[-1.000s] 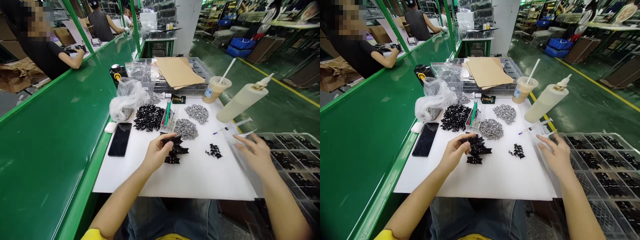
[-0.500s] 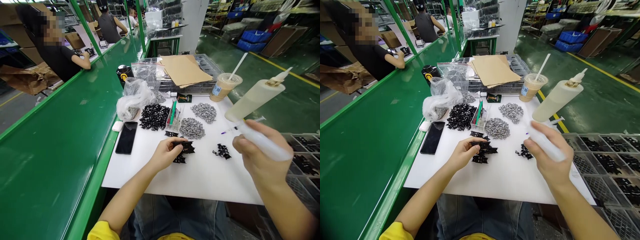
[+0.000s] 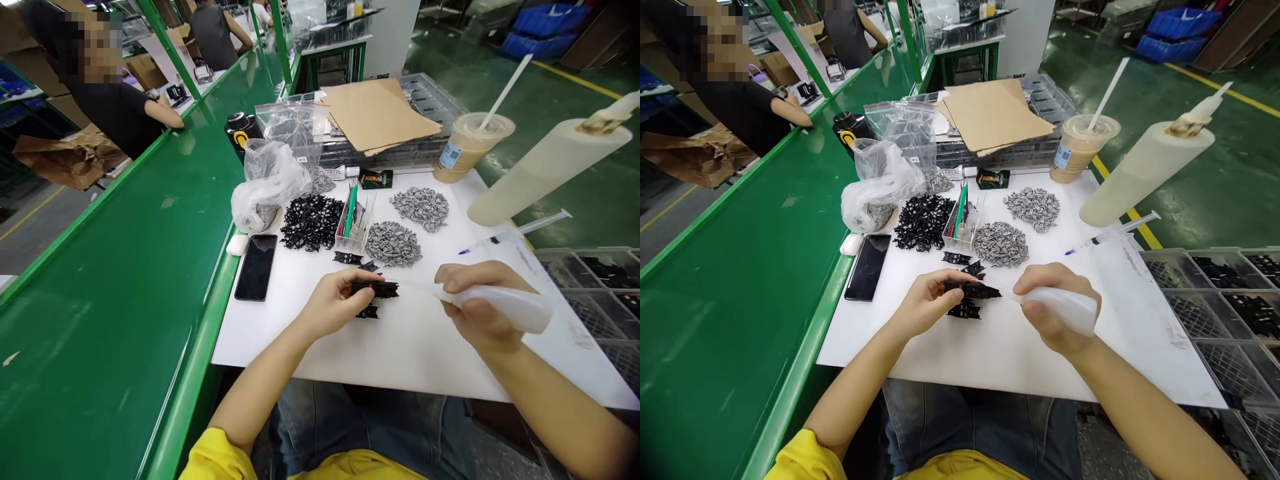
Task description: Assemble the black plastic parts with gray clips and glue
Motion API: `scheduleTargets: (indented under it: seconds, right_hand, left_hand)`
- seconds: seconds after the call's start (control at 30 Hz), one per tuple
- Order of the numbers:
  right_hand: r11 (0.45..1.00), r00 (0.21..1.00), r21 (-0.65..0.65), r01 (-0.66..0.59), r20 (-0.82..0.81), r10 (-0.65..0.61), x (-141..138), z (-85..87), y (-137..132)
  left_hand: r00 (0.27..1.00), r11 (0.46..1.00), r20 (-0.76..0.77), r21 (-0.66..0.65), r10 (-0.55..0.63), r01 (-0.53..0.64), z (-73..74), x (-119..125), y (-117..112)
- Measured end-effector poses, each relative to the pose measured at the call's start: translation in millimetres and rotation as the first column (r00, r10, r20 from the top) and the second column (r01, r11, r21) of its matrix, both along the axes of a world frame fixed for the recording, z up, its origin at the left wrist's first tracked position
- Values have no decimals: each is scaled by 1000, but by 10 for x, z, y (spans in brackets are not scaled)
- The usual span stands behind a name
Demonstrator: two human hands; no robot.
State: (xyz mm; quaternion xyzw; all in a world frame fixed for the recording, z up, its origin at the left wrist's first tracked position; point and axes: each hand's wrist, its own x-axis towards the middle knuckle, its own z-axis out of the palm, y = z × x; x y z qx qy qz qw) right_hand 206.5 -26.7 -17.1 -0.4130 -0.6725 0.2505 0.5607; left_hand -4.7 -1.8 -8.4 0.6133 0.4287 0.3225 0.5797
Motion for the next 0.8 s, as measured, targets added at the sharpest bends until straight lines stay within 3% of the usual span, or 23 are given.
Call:
scheduleTargets:
  seconds: [0.27, 0.47, 0.63, 0.8]
  right_hand:
    - [985, 990, 116, -129, -42, 134, -76, 49, 12]
    - [978, 989, 153, -139, -32, 146, -85, 95, 6]
    - [949, 982, 262, -176, -17, 187, -96, 99, 49]
    - [951, 983, 259, -171, -23, 183, -99, 93, 62]
  left_hand:
    - [999, 999, -51, 39, -1, 3, 43, 1, -11]
    - [998, 999, -64, 51, -5, 8, 47, -2, -8]
    - [995, 1000, -95, 26, -12, 15, 81, 0, -9]
    - [995, 1000, -93, 11, -18, 19, 87, -4, -19]
